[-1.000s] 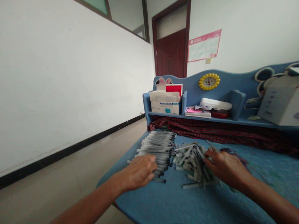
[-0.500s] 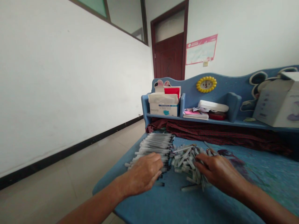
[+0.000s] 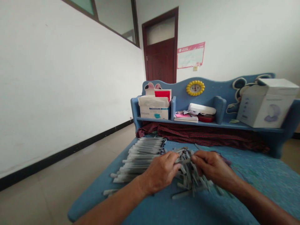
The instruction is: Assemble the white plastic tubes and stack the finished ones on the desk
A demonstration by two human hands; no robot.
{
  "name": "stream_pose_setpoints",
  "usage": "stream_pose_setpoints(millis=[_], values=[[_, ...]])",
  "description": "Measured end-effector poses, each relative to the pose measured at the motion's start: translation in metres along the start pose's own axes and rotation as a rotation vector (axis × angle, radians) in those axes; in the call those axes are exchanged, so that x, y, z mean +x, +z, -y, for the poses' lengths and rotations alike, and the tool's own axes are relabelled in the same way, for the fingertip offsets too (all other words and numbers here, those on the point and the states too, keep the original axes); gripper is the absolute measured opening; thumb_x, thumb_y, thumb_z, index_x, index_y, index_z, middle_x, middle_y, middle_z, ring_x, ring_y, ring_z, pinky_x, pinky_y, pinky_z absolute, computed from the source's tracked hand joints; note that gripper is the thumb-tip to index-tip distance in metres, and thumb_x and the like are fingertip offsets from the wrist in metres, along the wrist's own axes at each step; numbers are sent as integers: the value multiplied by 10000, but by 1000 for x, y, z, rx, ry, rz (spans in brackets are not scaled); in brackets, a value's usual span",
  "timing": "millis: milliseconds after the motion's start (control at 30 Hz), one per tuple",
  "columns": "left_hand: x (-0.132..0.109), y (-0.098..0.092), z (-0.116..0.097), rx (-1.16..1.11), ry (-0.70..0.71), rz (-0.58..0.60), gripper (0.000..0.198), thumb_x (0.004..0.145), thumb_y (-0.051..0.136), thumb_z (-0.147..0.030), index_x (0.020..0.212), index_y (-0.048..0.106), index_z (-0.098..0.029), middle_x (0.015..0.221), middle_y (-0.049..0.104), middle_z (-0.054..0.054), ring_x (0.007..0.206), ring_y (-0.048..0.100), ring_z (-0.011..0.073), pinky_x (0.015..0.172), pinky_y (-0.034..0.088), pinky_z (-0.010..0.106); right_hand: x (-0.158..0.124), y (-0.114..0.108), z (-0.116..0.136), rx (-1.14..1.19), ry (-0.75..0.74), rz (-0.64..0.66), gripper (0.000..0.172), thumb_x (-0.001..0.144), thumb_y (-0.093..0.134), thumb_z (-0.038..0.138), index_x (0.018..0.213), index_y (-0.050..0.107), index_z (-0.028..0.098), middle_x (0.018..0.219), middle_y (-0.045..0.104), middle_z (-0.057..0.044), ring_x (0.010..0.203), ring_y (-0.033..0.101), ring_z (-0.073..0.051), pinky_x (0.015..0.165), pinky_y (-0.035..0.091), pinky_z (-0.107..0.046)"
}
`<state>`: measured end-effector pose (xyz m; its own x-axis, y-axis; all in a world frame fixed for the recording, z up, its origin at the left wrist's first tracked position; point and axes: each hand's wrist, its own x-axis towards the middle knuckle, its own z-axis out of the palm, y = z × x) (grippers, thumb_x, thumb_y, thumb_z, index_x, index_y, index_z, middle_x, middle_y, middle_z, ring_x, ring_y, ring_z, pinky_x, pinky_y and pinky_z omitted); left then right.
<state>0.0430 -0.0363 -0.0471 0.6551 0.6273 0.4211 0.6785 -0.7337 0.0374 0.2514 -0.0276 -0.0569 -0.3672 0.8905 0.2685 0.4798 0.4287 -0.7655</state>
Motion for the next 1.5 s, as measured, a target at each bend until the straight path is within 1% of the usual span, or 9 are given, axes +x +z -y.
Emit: stream_pose_setpoints(millis=[133, 267, 500, 633, 833, 1067, 1267, 1400, 1500], values=[[2, 8, 9, -56, -24, -17, 173, 901, 412, -230, 841, 554, -153, 755, 548, 33, 693, 526, 146, 646, 419, 239, 4, -14, -10, 128, 124, 33, 407, 867, 397, 480, 584, 450, 192, 462, 486, 35, 372, 369, -70, 375, 267, -199], [9, 8, 11, -106, -48, -38, 192, 894, 439, -238, 790, 574, -150, 698, 540, 15, 662, 529, 133, 625, 399, 224, 6, -23, -18, 199, 118, 105, 430, 835, 437, 545, 603, 468, 184, 456, 509, 34, 349, 373, -62, 357, 263, -190], [14, 14, 13, -236, -21, -1, 205, 886, 449, -214, 738, 577, -153, 649, 535, -6, 620, 534, 113, 598, 389, 201, 7, -34, -32, 372, 64, 263, 353, 800, 555, 486, 692, 541, 149, 603, 626, -17, 460, 557, -106, 462, 421, -220], [12, 20, 17, -205, -24, -6, 218, 894, 434, -225, 755, 583, -148, 667, 549, 10, 637, 544, 125, 615, 398, 213, 10, -31, -36, 368, 66, 238, 318, 765, 606, 460, 731, 560, 147, 639, 621, -8, 512, 582, -111, 496, 440, -220], [9, 20, 17, -126, 0, -62, 240, 907, 404, -240, 758, 571, -153, 684, 550, 19, 648, 545, 129, 616, 395, 217, 12, -22, -34, 253, 135, 209, 415, 839, 448, 536, 628, 468, 180, 519, 584, 11, 376, 502, -85, 371, 353, -190], [5, 17, 12, -117, -27, -48, 234, 902, 419, -222, 736, 570, -154, 674, 553, 12, 629, 540, 122, 599, 387, 209, 11, -22, -30, 389, 125, 252, 364, 748, 594, 515, 712, 528, 159, 588, 633, 1, 460, 573, -105, 451, 422, -206], [2, 19, 14, -96, -42, -48, 239, 904, 411, -233, 738, 567, -162, 679, 559, 14, 641, 544, 126, 595, 384, 210, 12, -18, -31, 288, 155, 201, 444, 803, 463, 586, 636, 460, 175, 502, 575, 18, 369, 499, -78, 362, 347, -177], [0, 20, 14, -103, -65, -34, 252, 909, 394, -238, 740, 566, -166, 683, 563, 17, 646, 548, 126, 598, 391, 210, 12, -19, -27, 373, 130, 221, 358, 753, 578, 517, 783, 511, 166, 591, 604, 22, 448, 542, -89, 442, 414, -196], [0, 21, 13, -101, -70, -39, 255, 911, 393, -242, 741, 567, -163, 689, 565, 20, 651, 550, 128, 603, 394, 213, 12, -18, -26, 311, 135, 201, 347, 785, 535, 518, 802, 507, 173, 578, 589, 28, 428, 527, -88, 410, 387, -189]])
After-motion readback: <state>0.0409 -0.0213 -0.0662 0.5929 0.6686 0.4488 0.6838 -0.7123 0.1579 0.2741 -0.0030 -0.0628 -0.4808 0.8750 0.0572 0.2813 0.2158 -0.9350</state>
